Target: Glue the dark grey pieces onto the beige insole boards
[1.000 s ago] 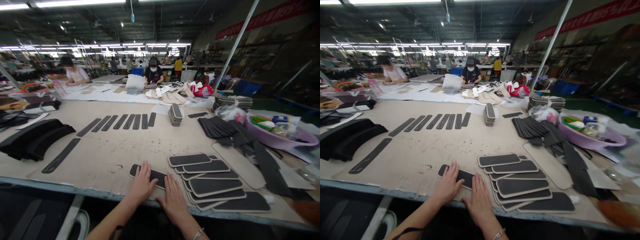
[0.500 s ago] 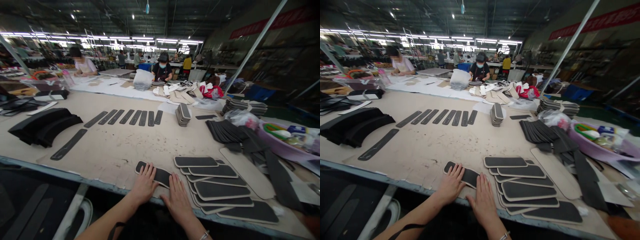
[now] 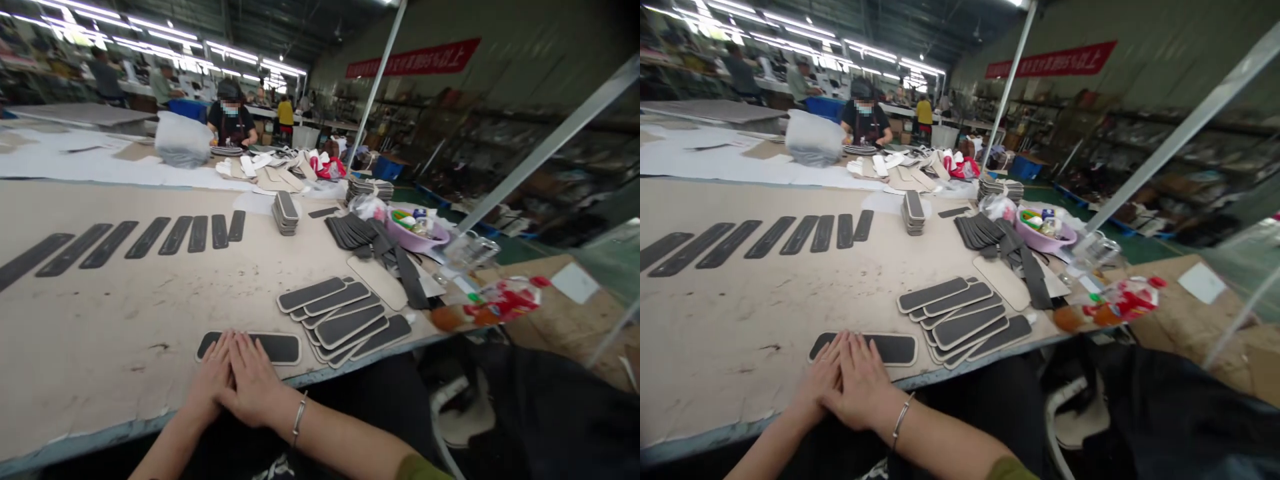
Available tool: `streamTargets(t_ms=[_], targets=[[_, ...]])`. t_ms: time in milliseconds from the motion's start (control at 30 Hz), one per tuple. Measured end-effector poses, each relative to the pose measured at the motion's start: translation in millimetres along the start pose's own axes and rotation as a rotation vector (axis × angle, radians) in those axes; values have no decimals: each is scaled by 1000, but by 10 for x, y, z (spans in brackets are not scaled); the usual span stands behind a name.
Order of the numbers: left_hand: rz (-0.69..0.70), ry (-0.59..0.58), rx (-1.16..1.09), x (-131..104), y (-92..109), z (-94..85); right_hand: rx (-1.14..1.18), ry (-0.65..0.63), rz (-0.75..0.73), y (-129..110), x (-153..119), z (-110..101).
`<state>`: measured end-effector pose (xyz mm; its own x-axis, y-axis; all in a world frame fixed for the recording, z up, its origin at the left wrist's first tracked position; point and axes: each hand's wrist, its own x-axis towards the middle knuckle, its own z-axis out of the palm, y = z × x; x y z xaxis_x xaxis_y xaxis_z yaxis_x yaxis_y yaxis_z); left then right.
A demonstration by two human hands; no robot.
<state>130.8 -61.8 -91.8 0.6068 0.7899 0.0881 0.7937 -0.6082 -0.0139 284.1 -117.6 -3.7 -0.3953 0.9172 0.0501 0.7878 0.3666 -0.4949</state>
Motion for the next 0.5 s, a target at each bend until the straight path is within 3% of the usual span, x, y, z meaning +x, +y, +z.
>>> streamTargets(t_ms=[167, 500], targets=[[-12, -14, 16, 5, -31, 10, 0, -10, 38, 52, 1, 62], [-82, 56, 9, 36, 137, -255, -41, 52, 241, 512, -408, 50]])
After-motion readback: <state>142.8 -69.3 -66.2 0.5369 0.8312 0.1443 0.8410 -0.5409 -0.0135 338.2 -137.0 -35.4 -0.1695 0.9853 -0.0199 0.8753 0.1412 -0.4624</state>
